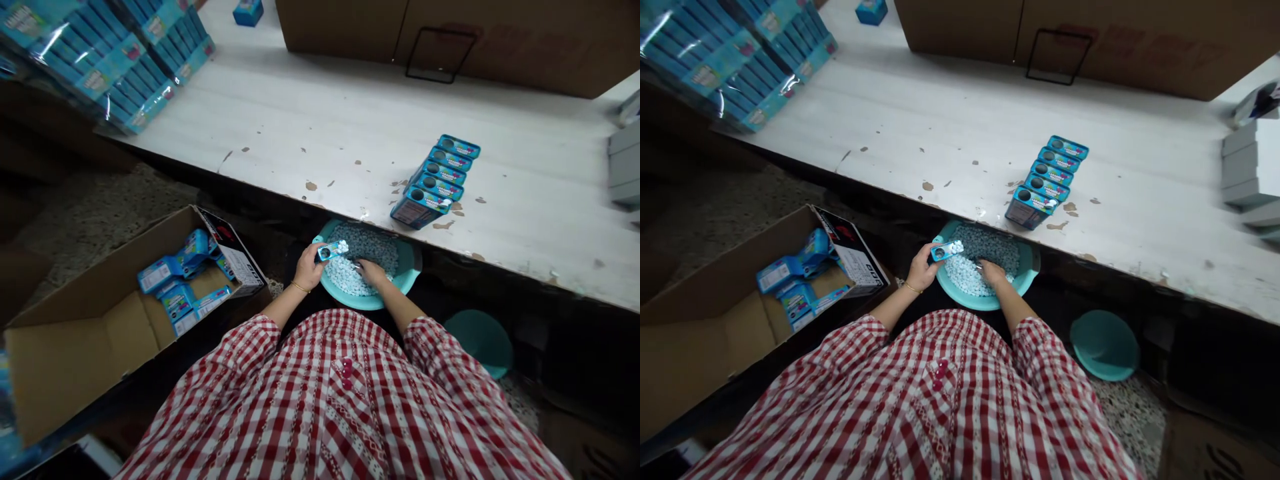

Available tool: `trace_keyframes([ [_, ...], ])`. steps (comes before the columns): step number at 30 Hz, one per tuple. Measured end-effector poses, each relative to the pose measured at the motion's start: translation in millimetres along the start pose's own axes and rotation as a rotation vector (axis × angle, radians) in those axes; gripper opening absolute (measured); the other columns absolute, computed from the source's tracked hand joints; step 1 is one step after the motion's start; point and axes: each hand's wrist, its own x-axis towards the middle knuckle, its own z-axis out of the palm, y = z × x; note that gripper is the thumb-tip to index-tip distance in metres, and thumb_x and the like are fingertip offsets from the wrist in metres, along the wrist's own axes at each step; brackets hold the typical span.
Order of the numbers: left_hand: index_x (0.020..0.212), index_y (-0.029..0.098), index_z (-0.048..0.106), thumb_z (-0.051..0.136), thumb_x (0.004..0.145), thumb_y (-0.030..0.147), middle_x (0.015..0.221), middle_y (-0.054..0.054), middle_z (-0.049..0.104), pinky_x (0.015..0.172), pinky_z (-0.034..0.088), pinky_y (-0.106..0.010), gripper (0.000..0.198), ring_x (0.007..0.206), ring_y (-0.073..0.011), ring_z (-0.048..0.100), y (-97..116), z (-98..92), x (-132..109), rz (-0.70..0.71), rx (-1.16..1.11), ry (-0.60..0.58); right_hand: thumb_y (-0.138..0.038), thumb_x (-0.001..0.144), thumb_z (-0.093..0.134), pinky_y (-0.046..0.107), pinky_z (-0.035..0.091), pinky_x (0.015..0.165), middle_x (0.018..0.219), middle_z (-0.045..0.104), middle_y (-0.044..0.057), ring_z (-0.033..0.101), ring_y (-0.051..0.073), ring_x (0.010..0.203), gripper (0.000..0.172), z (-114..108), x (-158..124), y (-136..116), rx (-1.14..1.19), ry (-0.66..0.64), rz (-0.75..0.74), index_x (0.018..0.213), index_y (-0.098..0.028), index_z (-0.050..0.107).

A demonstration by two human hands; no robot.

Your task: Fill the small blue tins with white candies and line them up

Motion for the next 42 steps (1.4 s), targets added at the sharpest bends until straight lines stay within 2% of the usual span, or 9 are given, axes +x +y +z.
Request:
trace_keyframes([
  [2,0.107,0.017,0.053,0.059,0.072,0.018,0.105,-0.008,0.061,0.09,0.045,-0.036,0.035,0.1,-0.0221,0.057,-3.1,-4.1,-0.2,-0.024,-0.005,0.024,-0.023,0.088,0.044,0.023,0.044,0.077,0.108,0.063,0.009,0.059,0.016,0.092,0.031,3.4,2.5,2.7,0.068,-0.002,-0.008,0.116,-0.016,0.054],
  [5,0.107,0.018,0.053,0.06,0.073,0.02,0.106,-0.007,0.061,0.09,0.045,-0.036,0.035,0.1,-0.0216,0.057,-7.4,-6.9,1.3,-0.055,-0.003,0.044,-0.021,0.084,0.048,0.021,0.044,0.076,0.1,0.064,0.005,0.059,0.013,0.088,0.031,-8.5,-14.3,17.3,0.193,-0.014,-0.04,0.114,-0.015,0.054],
  [10,0.107,0.016,0.053,0.058,0.072,0.018,0.107,-0.009,0.061,0.091,0.044,-0.038,0.035,0.101,-0.0236,0.056,-4.4,5.5,4.8,-0.051,0.021,0.035,-0.027,0.083,0.05,0.025,0.045,0.072,0.092,0.064,0.005,0.058,0.015,0.08,0.033,-61.9,-65.0,23.0,0.384,0.065,-0.139,0.113,-0.016,0.055],
  [15,0.108,0.015,0.053,0.051,0.069,0.009,0.108,-0.009,0.06,0.093,0.043,-0.038,0.039,0.104,-0.0226,0.055,10.5,27.0,4.7,0.032,0.047,-0.057,-0.031,0.086,0.046,0.029,0.044,0.079,0.11,0.064,0.006,0.06,0.02,0.096,0.032,-117.4,-91.9,-20.0,0.031,0.069,-0.102,0.115,-0.023,0.057],
  [19,0.109,0.014,0.052,0.046,0.066,0.004,0.111,-0.01,0.059,0.096,0.041,-0.039,0.045,0.107,-0.0224,0.052,16.7,36.6,2.8,0.085,0.08,-0.103,-0.029,0.089,0.038,0.031,0.046,0.073,0.105,0.064,0.01,0.062,0.023,0.09,0.032,-138.5,-95.7,-58.3,-0.319,0.022,-0.016,0.113,-0.022,0.058],
  [24,0.109,0.013,0.052,0.043,0.062,0.001,0.112,-0.01,0.059,0.097,0.04,-0.04,0.049,0.108,-0.0232,0.051,14.9,39.5,2.1,0.102,0.119,-0.131,-0.013,0.086,0.031,0.033,0.048,0.067,0.094,0.065,0.016,0.064,0.026,0.085,0.035,-144.3,-95.2,-83.7,-0.467,-0.011,-0.049,0.104,-0.014,0.062],
  [30,0.108,0.013,0.053,0.044,0.065,0.002,0.111,-0.01,0.059,0.096,0.041,-0.039,0.046,0.107,-0.0223,0.052,13.0,38.2,3.4,0.081,0.114,-0.151,-0.012,0.087,0.028,0.031,0.047,0.063,0.095,0.063,0.015,0.064,0.025,0.082,0.036,-142.4,-100.1,-83.2,-0.484,0.048,-0.071,0.106,-0.014,0.06],
  [38,0.109,0.015,0.057,0.04,0.067,0.001,0.112,-0.009,0.06,0.1,0.035,-0.043,0.048,0.108,-0.0238,0.051,23.7,15.0,4.3,0.182,0.33,-0.214,-0.029,0.09,0.035,0.028,0.045,0.062,0.1,0.064,0.009,0.064,0.021,0.08,0.033,-141.1,-127.3,-38.1,-0.459,0.1,0.065,0.115,-0.024,0.056],
  [42,0.109,0.017,0.056,0.043,0.067,0.003,0.112,-0.008,0.06,0.099,0.037,-0.042,0.046,0.107,-0.0229,0.052,25.0,-2.3,9.6,0.11,0.274,-0.189,-0.034,0.089,0.037,0.03,0.046,0.066,0.107,0.064,0.007,0.063,0.022,0.086,0.035,-129.6,-135.9,-6.4,-0.358,0.142,0.138,0.118,-0.027,0.055],
])
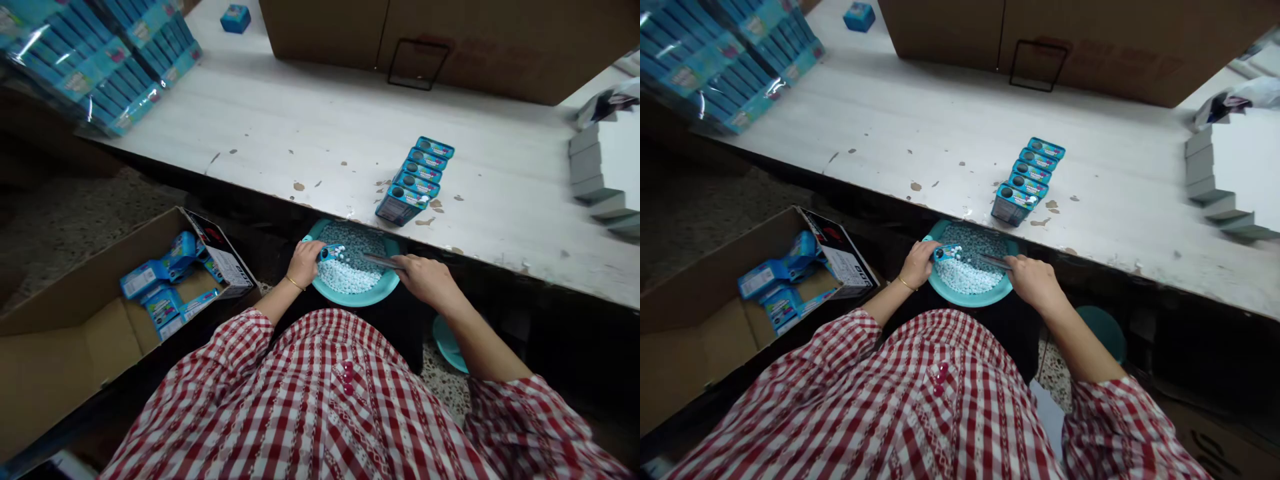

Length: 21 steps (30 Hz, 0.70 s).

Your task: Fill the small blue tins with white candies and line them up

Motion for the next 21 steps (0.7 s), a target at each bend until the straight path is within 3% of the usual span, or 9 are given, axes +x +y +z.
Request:
trace_keyframes([
  [3,0.107,0.017,0.056,0.051,0.069,0.01,0.109,-0.008,0.061,0.094,0.042,-0.038,0.039,0.103,-0.0226,0.054,2.2,-9.3,3.8,-0.035,-0.15,0.031,-0.036,0.088,0.042,0.028,0.046,0.069,0.11,0.064,0.004,0.062,0.019,0.087,0.035,9.8,-7.7,18.8,0.19,0.128,0.005,0.119,-0.027,0.056],
  [6,0.107,0.016,0.055,0.058,0.07,0.017,0.105,-0.007,0.062,0.09,0.044,-0.035,0.037,0.097,-0.0205,0.057,16.5,-12.8,14.2,-0.038,-0.327,0.047,-0.041,0.082,0.052,0.026,0.045,0.066,0.098,0.067,0.003,0.061,0.016,0.075,0.036,9.0,-12.9,39.5,0.418,0.384,0.049,0.114,-0.024,0.058],
  [9,0.108,0.017,0.054,0.062,0.069,0.02,0.1,-0.005,0.063,0.083,0.047,-0.031,0.04,0.089,-0.0174,0.059,42.1,-9.8,36.8,-0.014,-0.487,0.021,-0.045,0.076,0.059,0.025,0.043,0.059,0.076,0.066,0.001,0.057,0.015,0.062,0.034,-5.3,-8.5,56.9,0.537,0.666,0.159,0.101,-0.022,0.063],
  [12,0.108,0.017,0.055,0.063,0.068,0.019,0.101,-0.005,0.062,0.082,0.047,-0.029,0.04,0.09,-0.017,0.059,69.9,-0.7,69.3,0.07,-0.594,-0.017,-0.045,0.077,0.059,0.025,0.042,0.058,0.072,0.064,0.002,0.056,0.015,0.062,0.03,-30.2,5.4,62.8,0.556,0.821,0.211,0.094,-0.021,0.064],
  [16,0.106,0.016,0.056,0.064,0.066,0.014,0.107,-0.007,0.059,0.083,0.048,-0.03,0.041,0.098,-0.0193,0.057,94.5,13.9,104.5,0.165,-0.614,-0.065,-0.04,0.082,0.053,0.029,0.045,0.072,0.098,0.064,0.006,0.058,0.02,0.085,0.029,-58.5,26.0,53.1,0.464,0.822,0.143,0.102,-0.022,0.063],
  [18,0.106,0.016,0.057,0.063,0.065,0.012,0.106,-0.007,0.059,0.083,0.048,-0.03,0.041,0.098,-0.0196,0.056,99.3,18.0,111.5,0.161,-0.62,-0.087,-0.036,0.084,0.05,0.031,0.045,0.078,0.11,0.06,0.006,0.055,0.021,0.098,0.03,-63.1,33.5,47.3,0.405,0.749,0.1,0.109,-0.023,0.061],
  [21,0.107,0.017,0.056,0.062,0.066,0.012,0.104,-0.006,0.059,0.084,0.048,-0.031,0.042,0.098,-0.0193,0.057,101.2,16.4,113.5,0.143,-0.669,-0.115,-0.03,0.085,0.046,0.032,0.045,0.079,0.115,0.058,0.006,0.053,0.022,0.102,0.031,-59.8,42.1,45.2,0.37,0.682,0.066,0.112,-0.023,0.06],
])
